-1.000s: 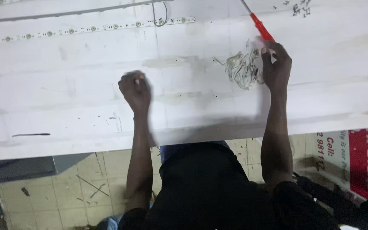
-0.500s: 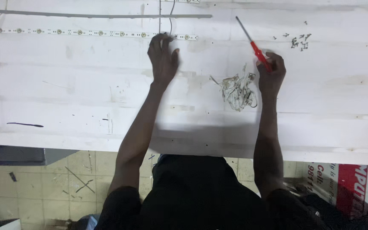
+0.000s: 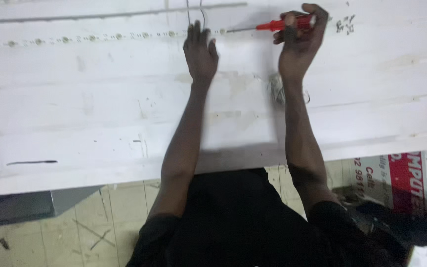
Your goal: The person wipes a white board with a cloth to clean the surface where LED strips are mounted. They then use a red screwdriver to tighten screws along the LED strips, securing them to the board.
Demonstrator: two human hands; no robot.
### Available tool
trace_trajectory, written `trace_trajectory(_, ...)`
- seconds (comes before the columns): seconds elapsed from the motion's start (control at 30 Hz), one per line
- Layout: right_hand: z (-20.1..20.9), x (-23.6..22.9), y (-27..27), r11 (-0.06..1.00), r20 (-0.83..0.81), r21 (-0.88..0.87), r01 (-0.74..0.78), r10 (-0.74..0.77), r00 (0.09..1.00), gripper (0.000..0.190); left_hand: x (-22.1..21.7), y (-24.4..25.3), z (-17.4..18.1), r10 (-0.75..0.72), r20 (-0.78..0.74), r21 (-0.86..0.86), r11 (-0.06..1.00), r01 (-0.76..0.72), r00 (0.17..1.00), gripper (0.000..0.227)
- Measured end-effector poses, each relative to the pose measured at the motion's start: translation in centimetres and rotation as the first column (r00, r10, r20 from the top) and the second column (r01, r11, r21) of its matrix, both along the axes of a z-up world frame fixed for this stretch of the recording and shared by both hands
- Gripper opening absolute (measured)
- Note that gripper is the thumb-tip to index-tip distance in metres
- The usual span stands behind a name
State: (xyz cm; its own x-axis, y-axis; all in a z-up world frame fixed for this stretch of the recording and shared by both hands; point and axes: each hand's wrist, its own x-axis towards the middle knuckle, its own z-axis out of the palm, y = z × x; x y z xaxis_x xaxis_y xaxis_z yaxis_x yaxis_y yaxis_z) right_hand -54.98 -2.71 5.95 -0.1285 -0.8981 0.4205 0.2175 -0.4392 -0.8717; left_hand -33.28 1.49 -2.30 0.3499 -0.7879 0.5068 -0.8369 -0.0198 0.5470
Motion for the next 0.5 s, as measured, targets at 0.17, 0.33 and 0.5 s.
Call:
trace_trajectory(0.17, 2.2, 7.3, -3.1, 0.982, -0.504, -0.183, 0.055, -0.142, 0.852, 0.033, 0.9, -2.0, 0.0, -0.037, -0.099, -0.032, 0.999, 0.034, 0.994, 0.034)
trace_trajectory(0.33, 1.4, 10.2, -4.5, 0.988, -0.658, -0.153, -0.031, -0.079, 0.749, 0.041, 0.7, -1.8, -0.2, -0.004, -0.090, -0.199, 0.980, -0.014, 0.996, 0.044)
trace_trajectory(0.5, 1.3, 10.0, -4.6, 0.991, -0.634, -0.120, -0.052, -0.036, 0.773, 0.037, 0.8, -1.7, 0.1, -0.014, -0.152, -0.041, 0.999, 0.008, 0.988, 0.034)
